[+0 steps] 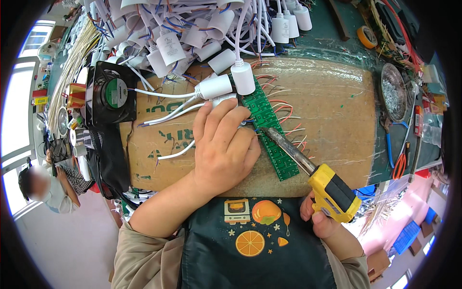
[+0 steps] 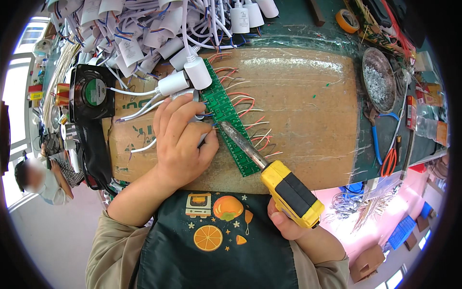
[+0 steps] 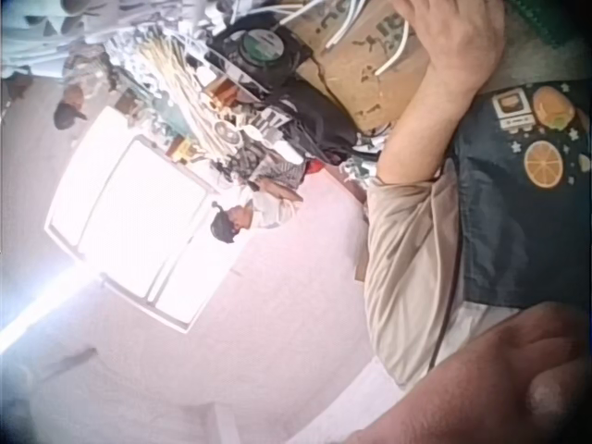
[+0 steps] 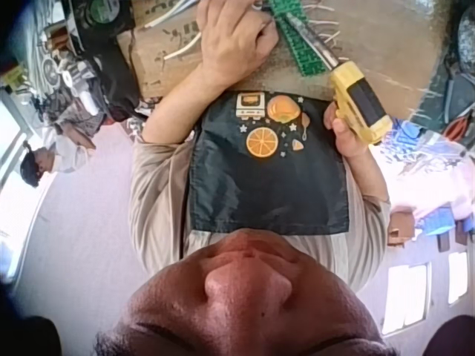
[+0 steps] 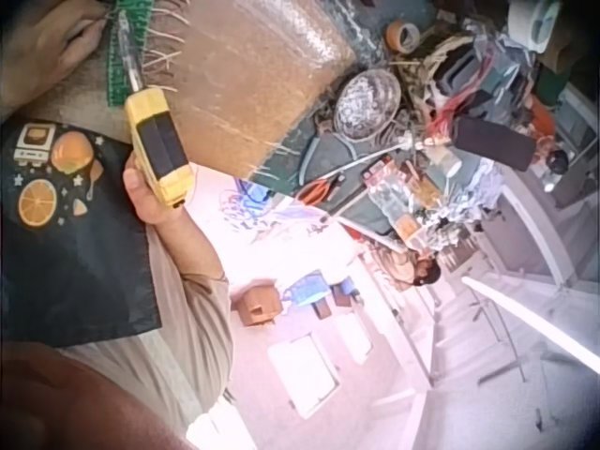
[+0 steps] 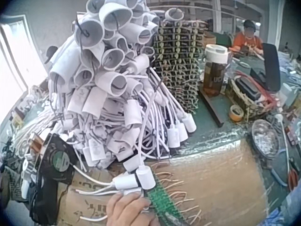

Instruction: The person solders wires from light bulb sockets onto a green circuit board using a soldering iron.

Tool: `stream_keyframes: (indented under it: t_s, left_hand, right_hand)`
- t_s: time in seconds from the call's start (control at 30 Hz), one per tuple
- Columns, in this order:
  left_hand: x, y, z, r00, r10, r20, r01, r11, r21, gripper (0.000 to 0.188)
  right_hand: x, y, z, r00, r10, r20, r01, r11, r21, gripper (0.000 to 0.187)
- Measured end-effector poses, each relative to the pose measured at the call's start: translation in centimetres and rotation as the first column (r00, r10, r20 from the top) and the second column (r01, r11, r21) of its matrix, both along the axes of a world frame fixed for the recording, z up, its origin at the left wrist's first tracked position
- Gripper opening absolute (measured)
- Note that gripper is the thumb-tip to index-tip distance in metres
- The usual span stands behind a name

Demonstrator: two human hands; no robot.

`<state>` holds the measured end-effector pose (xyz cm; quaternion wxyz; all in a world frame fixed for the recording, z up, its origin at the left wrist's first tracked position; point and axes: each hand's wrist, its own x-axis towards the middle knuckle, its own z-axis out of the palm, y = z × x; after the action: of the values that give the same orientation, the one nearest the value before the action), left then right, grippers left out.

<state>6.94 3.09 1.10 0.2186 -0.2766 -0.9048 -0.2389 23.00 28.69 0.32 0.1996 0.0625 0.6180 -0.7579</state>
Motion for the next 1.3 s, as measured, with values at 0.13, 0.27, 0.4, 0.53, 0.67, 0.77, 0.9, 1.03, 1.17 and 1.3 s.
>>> stream_keyframes:
  t_s: [0.13, 0.27, 0.4, 0.53, 0.67, 0.77, 0.9, 1.03, 1.17, 1.3]
  left_hand:
    - [-0.1, 0.0, -0.1, 1.000, -0.007, 0.004, 0.007, 1.000, 0.001, 0.022]
    - [0.0, 0.0, 0.0, 1.000, -0.008, 0.010, 0.008, 1.000, -0.002, 0.022]
    - [0.0, 0.1, -0.1, 1.000, -0.009, 0.012, 0.009, 1.000, -0.005, 0.022]
    - [-0.1, 0.0, 0.0, 1.000, -0.012, 0.011, 0.012, 1.000, -0.009, 0.022]
    - [0.0, 0.1, 0.0, 1.000, -0.014, 0.011, 0.014, 1.000, -0.010, 0.022]
    - [0.0, 0.1, 0.0, 1.000, -0.014, 0.012, 0.014, 1.000, -0.011, 0.022]
    - [0.0, 0.1, 0.0, 1.000, -0.011, 0.011, 0.011, 1.000, -0.016, 0.022]
    - [0.1, 0.1, 0.1, 1.000, -0.009, 0.019, 0.009, 1.000, -0.021, 0.022]
    - [0.0, 0.1, 0.1, 1.000, -0.013, 0.016, 0.014, 1.000, -0.025, 0.022]
    - [0.0, -0.1, 0.0, 0.999, -0.020, 0.028, 0.020, 1.000, -0.014, 0.023]
  right_hand:
    - [0.7, 0.4, -0.7, 0.999, 0.015, 0.032, -0.015, 1.000, -0.010, 0.059]
    - [0.7, 0.5, -0.9, 0.998, 0.048, 0.030, -0.047, 0.998, -0.034, 0.060]
    - [-0.6, -0.7, 0.9, 0.997, -0.054, 0.046, 0.059, 0.991, -0.118, 0.045]
    - [-0.3, -1.1, 1.2, 0.980, -0.166, 0.109, 0.186, 0.961, -0.205, 0.079]
    - [-0.6, -1.1, 1.3, 0.978, -0.180, 0.105, 0.199, 0.956, -0.214, 0.086]
    - [-0.6, -1.0, 1.3, 0.979, -0.177, 0.103, 0.197, 0.955, -0.223, 0.088]
    - [-0.3, -0.9, 1.1, 0.981, -0.175, 0.086, 0.190, 0.955, -0.227, 0.087]
    - [-0.5, -0.9, 1.4, 0.981, -0.160, 0.105, 0.183, 0.948, -0.262, 0.068]
    - [-0.6, -0.9, 1.3, 0.986, -0.158, 0.050, 0.166, 0.947, -0.274, 0.051]
    - [-0.9, -1.0, 1.4, 0.985, -0.159, 0.065, 0.171, 0.945, -0.279, 0.048]
